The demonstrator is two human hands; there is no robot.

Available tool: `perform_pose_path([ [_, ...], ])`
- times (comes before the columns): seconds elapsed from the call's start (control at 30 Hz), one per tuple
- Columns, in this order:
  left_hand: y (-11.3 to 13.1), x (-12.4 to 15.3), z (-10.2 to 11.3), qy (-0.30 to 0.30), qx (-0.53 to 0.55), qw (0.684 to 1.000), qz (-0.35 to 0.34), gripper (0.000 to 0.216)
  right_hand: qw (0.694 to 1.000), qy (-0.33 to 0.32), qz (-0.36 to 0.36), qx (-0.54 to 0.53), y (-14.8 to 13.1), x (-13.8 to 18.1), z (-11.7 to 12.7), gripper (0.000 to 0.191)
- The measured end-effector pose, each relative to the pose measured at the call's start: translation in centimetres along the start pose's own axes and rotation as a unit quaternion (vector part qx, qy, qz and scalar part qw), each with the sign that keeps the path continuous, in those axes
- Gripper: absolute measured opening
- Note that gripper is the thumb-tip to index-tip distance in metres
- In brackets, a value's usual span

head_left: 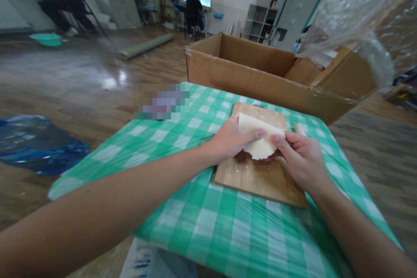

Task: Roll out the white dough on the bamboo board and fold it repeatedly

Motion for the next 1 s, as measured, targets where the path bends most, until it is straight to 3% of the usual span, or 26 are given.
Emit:
perform_pose_path([
  [0.2,0.1,0.0,-0.2,-0.043,-0.007,0.999,0.008,0.045,0.998,-0.006,-0.022,-0.057,-0.1,0.2,-0.7,0.04],
  [0.4,-0.2,-0.1,0.0,-0.012,-0.002,1.0,0.003,0.041,0.997,-0.011,-0.022,-0.07,0.3,0.0,-0.5,0.038],
  [0.6,-0.4,-0.4,-0.1,-0.023,0.05,0.998,0.006,0.043,0.993,-0.011,-0.014,-0.114,0.6,-0.1,-0.6,0.035],
  [0.8,-0.2,-0.2,-0.1,-0.003,0.025,1.0,0.012,0.041,0.988,-0.04,-0.017,-0.145,0.7,-0.2,-1.0,0.03],
  [1.0,-0.9,-0.5,-0.1,-0.052,0.006,0.998,0.036,0.038,0.99,0.014,-0.012,-0.141,1.6,-0.6,0.1,0.028],
])
Point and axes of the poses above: each hand's wrist, its own x-axis away from the middle knuckle, its own z-axis out of the back of the hand, y = z × x, the point moved 5 cm from there along -x, towards the middle knuckle
